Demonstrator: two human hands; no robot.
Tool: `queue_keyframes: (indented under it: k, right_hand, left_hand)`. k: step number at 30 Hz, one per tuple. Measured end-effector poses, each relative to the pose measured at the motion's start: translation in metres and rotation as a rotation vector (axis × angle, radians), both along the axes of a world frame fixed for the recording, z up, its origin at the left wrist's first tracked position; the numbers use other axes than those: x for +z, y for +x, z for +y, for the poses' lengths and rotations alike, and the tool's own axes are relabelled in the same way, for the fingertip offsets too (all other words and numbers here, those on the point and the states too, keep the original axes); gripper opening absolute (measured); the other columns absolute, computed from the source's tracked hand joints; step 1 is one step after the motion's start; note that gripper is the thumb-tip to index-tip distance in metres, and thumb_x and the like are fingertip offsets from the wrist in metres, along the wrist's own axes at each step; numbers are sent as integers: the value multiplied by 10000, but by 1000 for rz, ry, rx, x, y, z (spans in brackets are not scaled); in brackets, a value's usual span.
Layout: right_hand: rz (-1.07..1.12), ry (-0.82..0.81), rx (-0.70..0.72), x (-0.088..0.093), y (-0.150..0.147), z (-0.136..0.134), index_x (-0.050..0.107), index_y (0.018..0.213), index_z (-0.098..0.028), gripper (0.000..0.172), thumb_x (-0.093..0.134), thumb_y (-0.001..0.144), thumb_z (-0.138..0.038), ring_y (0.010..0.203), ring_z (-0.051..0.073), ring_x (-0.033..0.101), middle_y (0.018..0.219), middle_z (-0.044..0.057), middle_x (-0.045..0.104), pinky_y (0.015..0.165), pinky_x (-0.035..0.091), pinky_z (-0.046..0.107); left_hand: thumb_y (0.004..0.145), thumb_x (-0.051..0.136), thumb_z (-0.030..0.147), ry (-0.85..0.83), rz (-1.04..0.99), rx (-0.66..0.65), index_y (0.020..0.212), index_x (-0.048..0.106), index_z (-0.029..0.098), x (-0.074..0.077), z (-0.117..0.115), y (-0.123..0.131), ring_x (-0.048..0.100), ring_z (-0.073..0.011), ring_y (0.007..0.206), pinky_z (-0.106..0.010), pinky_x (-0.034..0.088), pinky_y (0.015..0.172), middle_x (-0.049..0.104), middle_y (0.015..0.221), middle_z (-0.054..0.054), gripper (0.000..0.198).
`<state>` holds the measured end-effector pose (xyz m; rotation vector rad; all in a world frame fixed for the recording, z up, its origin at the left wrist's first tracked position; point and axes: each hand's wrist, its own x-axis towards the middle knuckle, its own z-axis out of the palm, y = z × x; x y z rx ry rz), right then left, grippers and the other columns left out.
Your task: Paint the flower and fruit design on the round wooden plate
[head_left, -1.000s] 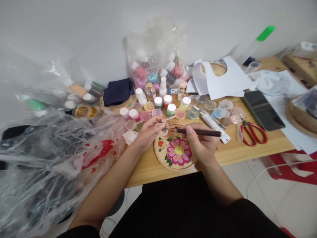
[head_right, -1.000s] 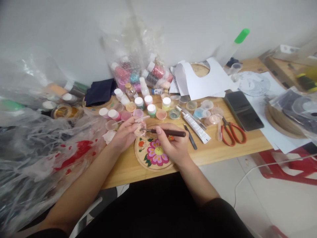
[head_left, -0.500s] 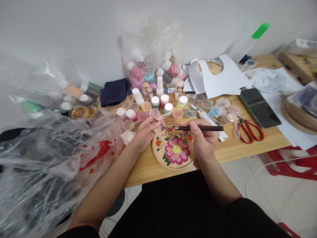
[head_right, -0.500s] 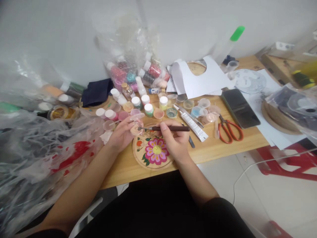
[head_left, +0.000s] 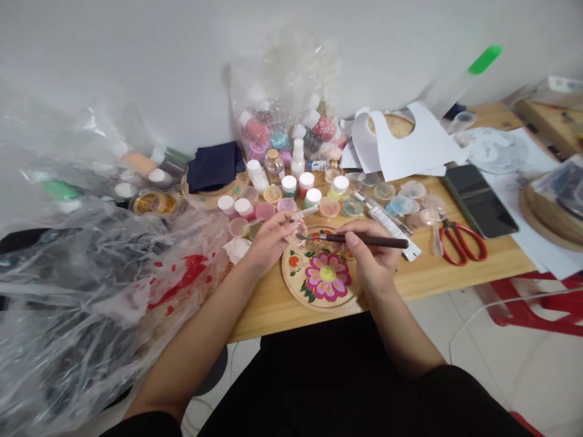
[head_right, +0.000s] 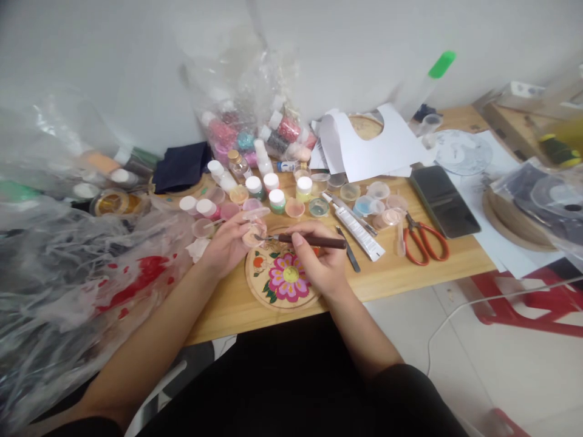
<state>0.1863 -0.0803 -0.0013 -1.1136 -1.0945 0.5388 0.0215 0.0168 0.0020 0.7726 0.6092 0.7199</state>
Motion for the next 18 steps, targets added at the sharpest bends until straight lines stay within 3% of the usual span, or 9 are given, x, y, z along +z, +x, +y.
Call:
queue_keyframes:
  k: [7,18]
  right_hand:
    - [18,4,18,-1,1,-1,776,953,-272,78,708,942,-308,712,143,744,830,-17,787,623,601,259]
    - [55,-7,-98,3,-4,3,746,843,-233,148,730,930,-351,549,126,706,677,-32,732,517,563,242]
  left_hand:
    - [654,902,326,3,-3,1,819,698,155,-3,1,0,653,-113,717,-250,484,697,713,759,6,314]
    - [678,875,307,-22,13,-6,860,678,155,-5,1,-1,633,-112,744,-249,477,699,694,794,2,308]
